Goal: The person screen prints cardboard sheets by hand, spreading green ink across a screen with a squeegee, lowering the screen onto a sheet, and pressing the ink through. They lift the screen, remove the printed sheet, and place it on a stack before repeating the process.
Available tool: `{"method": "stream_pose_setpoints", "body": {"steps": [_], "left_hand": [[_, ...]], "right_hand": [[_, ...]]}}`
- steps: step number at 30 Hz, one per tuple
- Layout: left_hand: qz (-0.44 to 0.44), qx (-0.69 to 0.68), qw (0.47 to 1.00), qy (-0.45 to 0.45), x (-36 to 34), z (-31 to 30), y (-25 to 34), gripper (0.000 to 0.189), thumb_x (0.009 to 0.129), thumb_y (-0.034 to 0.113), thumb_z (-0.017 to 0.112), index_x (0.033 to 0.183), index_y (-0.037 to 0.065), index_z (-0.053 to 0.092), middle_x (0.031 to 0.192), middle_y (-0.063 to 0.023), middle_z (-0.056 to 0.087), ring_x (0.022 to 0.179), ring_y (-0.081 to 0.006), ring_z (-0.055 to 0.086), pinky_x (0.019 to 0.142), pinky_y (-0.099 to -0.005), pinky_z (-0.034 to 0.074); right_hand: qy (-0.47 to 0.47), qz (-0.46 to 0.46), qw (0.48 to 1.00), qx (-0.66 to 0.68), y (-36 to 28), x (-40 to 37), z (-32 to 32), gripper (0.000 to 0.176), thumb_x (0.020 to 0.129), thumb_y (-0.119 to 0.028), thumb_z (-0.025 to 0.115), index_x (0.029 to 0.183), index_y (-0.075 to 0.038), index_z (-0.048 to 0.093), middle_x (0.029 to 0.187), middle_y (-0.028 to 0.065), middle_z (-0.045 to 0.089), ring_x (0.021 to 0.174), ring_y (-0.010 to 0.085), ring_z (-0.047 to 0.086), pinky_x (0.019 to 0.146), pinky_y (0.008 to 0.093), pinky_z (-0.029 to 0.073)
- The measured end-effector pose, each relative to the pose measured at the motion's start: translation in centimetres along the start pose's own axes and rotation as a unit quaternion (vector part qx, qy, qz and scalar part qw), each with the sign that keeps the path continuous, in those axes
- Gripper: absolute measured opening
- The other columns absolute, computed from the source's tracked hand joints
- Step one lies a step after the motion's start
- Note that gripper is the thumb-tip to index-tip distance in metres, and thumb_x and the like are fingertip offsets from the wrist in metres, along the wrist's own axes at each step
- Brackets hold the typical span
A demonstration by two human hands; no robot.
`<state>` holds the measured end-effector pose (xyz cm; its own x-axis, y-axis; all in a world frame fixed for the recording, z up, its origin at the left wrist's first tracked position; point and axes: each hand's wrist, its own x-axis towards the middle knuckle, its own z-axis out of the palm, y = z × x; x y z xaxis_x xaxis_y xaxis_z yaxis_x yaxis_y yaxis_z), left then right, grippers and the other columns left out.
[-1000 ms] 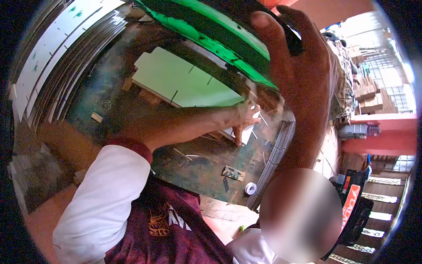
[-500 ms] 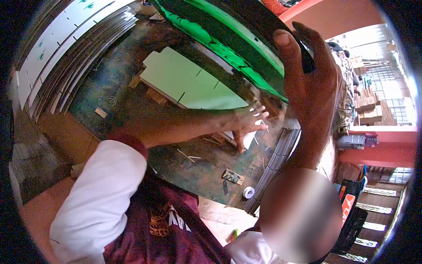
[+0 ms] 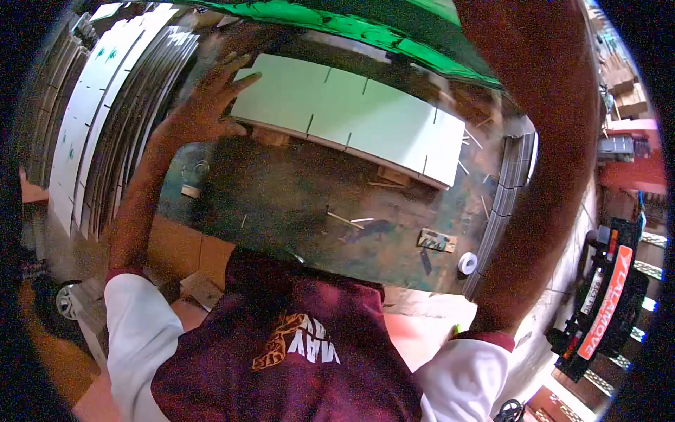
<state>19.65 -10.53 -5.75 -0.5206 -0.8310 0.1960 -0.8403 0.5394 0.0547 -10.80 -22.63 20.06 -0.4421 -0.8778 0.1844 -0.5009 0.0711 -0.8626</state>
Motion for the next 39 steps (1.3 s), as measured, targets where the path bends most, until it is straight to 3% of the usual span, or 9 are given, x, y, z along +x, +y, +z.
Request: {"method": "stream_pose_setpoints", "body": {"steps": [1, 3, 4, 5, 20, 22, 29, 31, 39], "left_hand": [[-0.007, -0.006, 1.000, -0.001, -0.3, -0.1, -0.5, 0.103, 0.068, 0.041, 0.089, 0.156, 0.020, 0.040, 0.163, -0.0141, 0.027, 0.153, -0.0369, 0.021, 0.125, -0.0520, 0.024], [-0.002, 0.001, 1.000, -0.002, -0.5, 0.7, -1.5, 0.100, 0.071, 0.044, 0.086, 0.157, 0.020, 0.039, 0.165, -0.0150, 0.025, 0.154, -0.0379, 0.020, 0.126, -0.0523, 0.021], [0.008, 0.005, 1.000, 0.001, -0.5, 1.0, -1.9, 0.098, 0.075, 0.047, 0.082, 0.157, 0.020, 0.038, 0.166, -0.0159, 0.022, 0.154, -0.0390, 0.018, 0.126, -0.0527, 0.017], [0.005, 0.007, 1.000, -0.001, -0.5, 1.0, -2.0, 0.098, 0.075, 0.047, 0.082, 0.157, 0.020, 0.038, 0.166, -0.0159, 0.022, 0.154, -0.0390, 0.018, 0.126, -0.0527, 0.017], [-0.011, 0.017, 1.000, 0.021, -0.7, 1.0, -2.6, 0.100, 0.072, 0.035, 0.089, 0.157, 0.022, 0.038, 0.163, -0.0138, 0.027, 0.154, -0.0340, 0.019, 0.128, -0.0497, 0.021], [-0.009, 0.032, 0.999, -0.017, -0.9, 1.0, -2.8, 0.092, 0.081, 0.051, 0.075, 0.159, 0.019, 0.036, 0.166, -0.0151, 0.025, 0.156, -0.0348, 0.017, 0.127, -0.0485, -0.001], [-0.022, 0.045, 0.998, -0.033, -1.1, 0.7, -2.6, 0.091, 0.082, 0.052, 0.073, 0.159, 0.020, 0.036, 0.167, -0.0140, 0.024, 0.157, -0.0313, 0.017, 0.125, -0.0477, -0.011], [-0.021, 0.029, 0.999, 0.014, -1.0, 0.7, -2.5, 0.095, 0.072, 0.027, 0.088, 0.155, 0.020, 0.042, 0.162, -0.0138, 0.030, 0.153, -0.0361, 0.023, 0.126, -0.0510, 0.026], [-0.018, 0.030, 0.999, 0.027, -1.5, 0.0, -2.0, 0.088, 0.075, 0.026, 0.084, 0.153, 0.016, 0.045, 0.159, -0.0153, 0.033, 0.151, -0.0376, 0.026, 0.124, -0.0501, 0.027]], "right_hand": [[0.161, 0.141, 0.969, -0.124, -0.3, -1.5, 0.0, 0.075, 0.095, -0.067, 0.056, 0.123, 0.002, 0.067, 0.107, 0.0240, 0.072, 0.095, 0.0353, 0.072, 0.084, 0.0485, 0.057], [-0.020, -0.158, 0.979, -0.125, 2.7, -4.6, -3.6, 0.074, 0.095, -0.067, 0.056, 0.123, 0.001, 0.066, 0.107, 0.0236, 0.072, 0.095, 0.0346, 0.071, 0.084, 0.0478, 0.057], [-0.088, -0.315, 0.940, -0.096, 4.3, -4.6, -4.8, 0.073, 0.095, -0.066, 0.056, 0.123, 0.001, 0.066, 0.107, 0.0234, 0.072, 0.095, 0.0342, 0.071, 0.084, 0.0475, 0.057], [-0.099, -0.347, 0.928, -0.093, 4.8, -4.7, -5.1, 0.073, 0.095, -0.066, 0.056, 0.123, 0.001, 0.066, 0.107, 0.0232, 0.072, 0.095, 0.0339, 0.071, 0.084, 0.0472, 0.056], [-0.103, -0.394, 0.908, -0.099, 5.3, -5.5, -5.7, 0.065, 0.096, -0.061, 0.059, 0.126, -0.004, 0.066, 0.108, 0.0200, 0.072, 0.095, 0.0286, 0.070, 0.084, 0.0421, 0.055], [-0.103, -0.398, 0.906, -0.099, 5.3, -5.6, -5.7, 0.064, 0.096, -0.061, 0.060, 0.126, -0.004, 0.066, 0.108, 0.0195, 0.072, 0.095, 0.0279, 0.070, 0.084, 0.0414, 0.055], [-0.109, -0.414, 0.899, -0.097, 5.6, -6.0, -5.9, 0.061, 0.097, -0.059, 0.061, 0.128, -0.006, 0.066, 0.109, 0.0181, 0.072, 0.095, 0.0255, 0.070, 0.084, 0.0391, 0.055], [-0.110, -0.418, 0.896, -0.098, 5.6, -6.0, -6.0, 0.060, 0.097, -0.058, 0.062, 0.128, -0.007, 0.066, 0.109, 0.0176, 0.072, 0.095, 0.0248, 0.070, 0.084, 0.0384, 0.055], [-0.113, -0.434, 0.888, -0.104, 6.5, -6.2, -6.4, 0.057, 0.097, -0.056, 0.063, 0.129, -0.009, 0.065, 0.109, 0.0159, 0.072, 0.095, 0.0220, 0.069, 0.084, 0.0357, 0.054]]}}
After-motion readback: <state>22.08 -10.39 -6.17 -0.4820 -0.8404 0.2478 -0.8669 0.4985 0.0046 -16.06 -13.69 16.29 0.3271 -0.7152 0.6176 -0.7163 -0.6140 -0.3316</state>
